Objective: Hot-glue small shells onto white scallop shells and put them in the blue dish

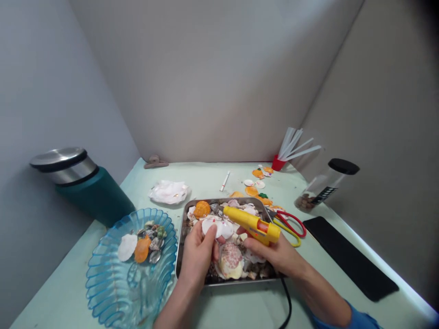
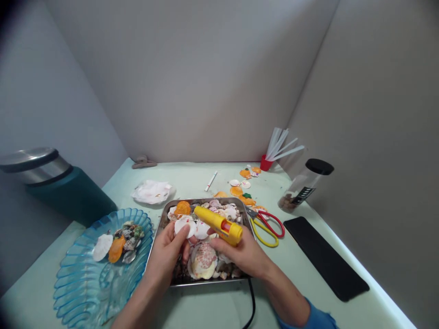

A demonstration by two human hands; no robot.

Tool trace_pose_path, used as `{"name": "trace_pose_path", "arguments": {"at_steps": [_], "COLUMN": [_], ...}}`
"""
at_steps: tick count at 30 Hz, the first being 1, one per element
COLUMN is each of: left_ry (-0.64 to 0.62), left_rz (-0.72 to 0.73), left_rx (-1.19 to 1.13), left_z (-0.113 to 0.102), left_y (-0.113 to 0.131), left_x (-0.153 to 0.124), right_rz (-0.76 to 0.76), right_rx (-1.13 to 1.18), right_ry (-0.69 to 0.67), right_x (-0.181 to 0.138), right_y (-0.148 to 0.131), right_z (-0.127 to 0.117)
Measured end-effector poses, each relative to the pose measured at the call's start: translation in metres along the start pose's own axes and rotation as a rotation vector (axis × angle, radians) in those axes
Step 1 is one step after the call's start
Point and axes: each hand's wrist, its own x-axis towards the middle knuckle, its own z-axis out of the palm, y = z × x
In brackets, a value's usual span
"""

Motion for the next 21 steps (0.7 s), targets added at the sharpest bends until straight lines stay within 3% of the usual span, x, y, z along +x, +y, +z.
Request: {"name": "trace_pose_path", "arguments": {"at_steps": [9, 21], "left_ry": [-0.006, -0.038], "left_rz": [-0.018, -0.027], "left_rx": [-0.001, -0.003], "left_z": [-0.0009, 0.0000], "left_y": [-0.0044, -0.0059], "left_x": [0.0012, 0.0015], "right_rz": [-0.031, -0.067], "right_rx": [-0.160, -0.194], "right_ry": [-0.099, -0.079], "right_x": [0.0013, 0.0004], "right_y": [0.0046, 0.0071], "right_z": [0.0026, 0.0044]}}
